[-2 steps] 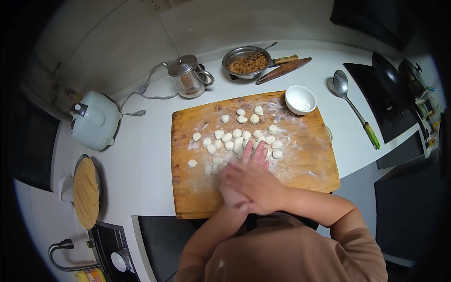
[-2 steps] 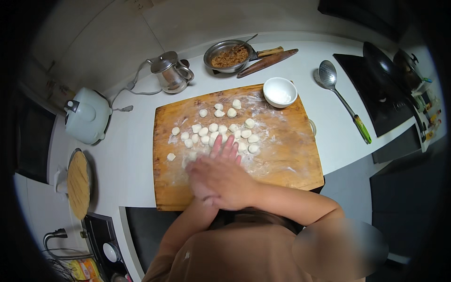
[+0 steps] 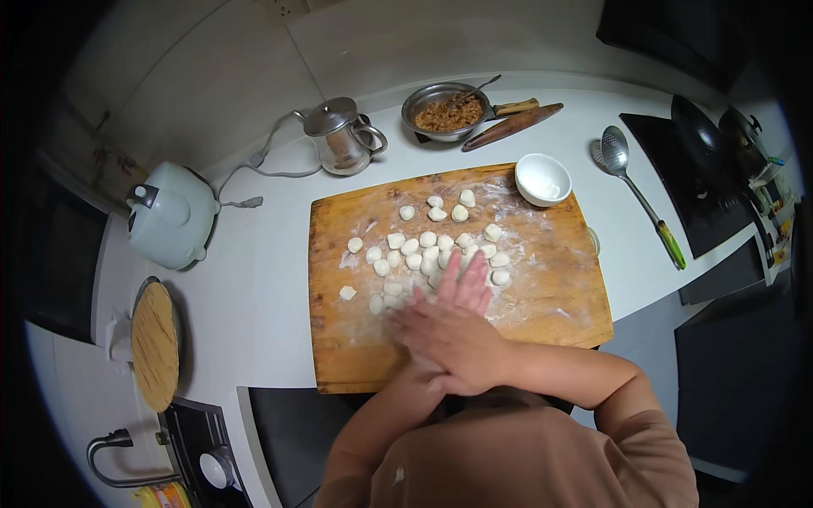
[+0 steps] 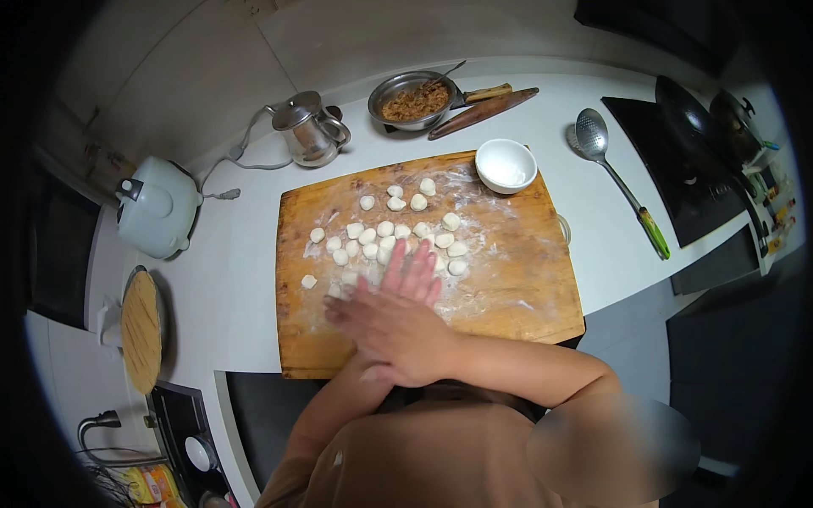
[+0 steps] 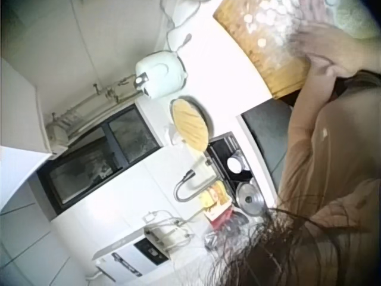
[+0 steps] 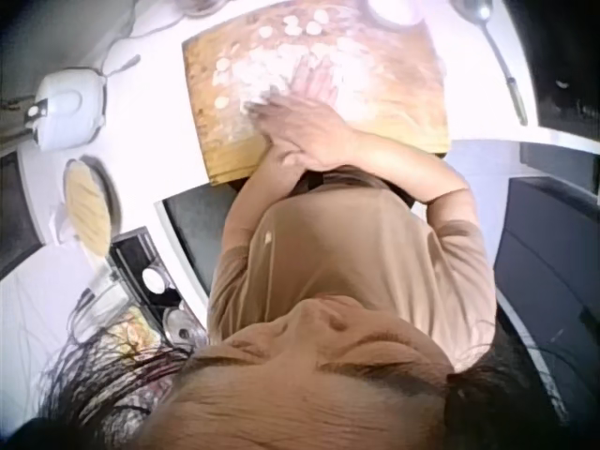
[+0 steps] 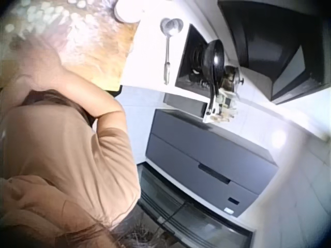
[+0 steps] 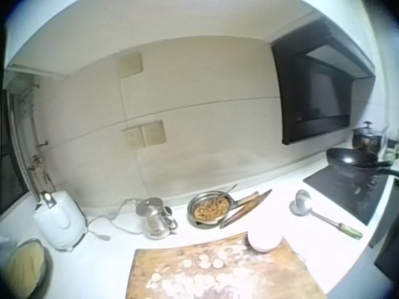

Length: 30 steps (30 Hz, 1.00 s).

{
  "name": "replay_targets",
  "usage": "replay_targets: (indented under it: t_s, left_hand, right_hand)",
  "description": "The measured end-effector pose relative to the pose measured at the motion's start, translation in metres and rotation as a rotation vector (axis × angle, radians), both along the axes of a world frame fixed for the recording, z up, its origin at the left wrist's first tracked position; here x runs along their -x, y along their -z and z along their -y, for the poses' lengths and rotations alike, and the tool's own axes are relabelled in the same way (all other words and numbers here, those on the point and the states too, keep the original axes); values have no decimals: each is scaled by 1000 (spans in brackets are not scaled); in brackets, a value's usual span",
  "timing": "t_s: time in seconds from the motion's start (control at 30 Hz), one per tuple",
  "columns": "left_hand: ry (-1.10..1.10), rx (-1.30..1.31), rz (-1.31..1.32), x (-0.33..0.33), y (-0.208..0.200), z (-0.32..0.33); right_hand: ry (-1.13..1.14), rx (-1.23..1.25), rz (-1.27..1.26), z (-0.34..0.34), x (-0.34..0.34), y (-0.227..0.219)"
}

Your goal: The person rolls small pieces of dough into balls on a floured wooden cutting board. They repeatedly pick up a piece of dough, roll it between their palms, and place the finished ball back on the board. A bowl of filling and a small bowl of flour are visible nearby.

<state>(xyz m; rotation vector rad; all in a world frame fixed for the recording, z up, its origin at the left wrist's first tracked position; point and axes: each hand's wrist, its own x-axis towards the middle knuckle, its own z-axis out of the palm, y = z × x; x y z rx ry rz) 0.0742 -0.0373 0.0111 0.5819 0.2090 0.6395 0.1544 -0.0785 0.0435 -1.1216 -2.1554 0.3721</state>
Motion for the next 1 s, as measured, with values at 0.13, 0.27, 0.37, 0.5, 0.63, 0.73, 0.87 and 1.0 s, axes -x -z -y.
replay_targets:
  t_s: [0.13,0.27,0.37,0.5,0.63,0.73,0.87,1.0]
  left_hand:
    - [-105,45,-96,-22,0,3]
    - [-141,-203,107,-18,5,-21]
    - [-91,-68,-16,-21,17,-35]
    - [-145,282,808,-43,-13,-6]
    - [-147,-138,3,-19,-19,-29]
    - [-135,38,-87,-29,-11,-32]
    - [-259,98,-67,-33,7,-22]
    - [-187,-91,-9,-26,-13,-33]
  right_hand:
    - [244,-18,-18,-32,-7,-9]
    - [274,-118,2,-20,-21,11]
    - [126,-63,-17,-14,-2,-10]
    - [353,-152,-34,-36,-12,-15]
    - [342,-128,23,-23,-27,7]
    - [135,-114,-67,-12,-2,-6]
    - [237,-65,40,-36,-1,-23]
    - [354,-130,-25,-30,-22,-5]
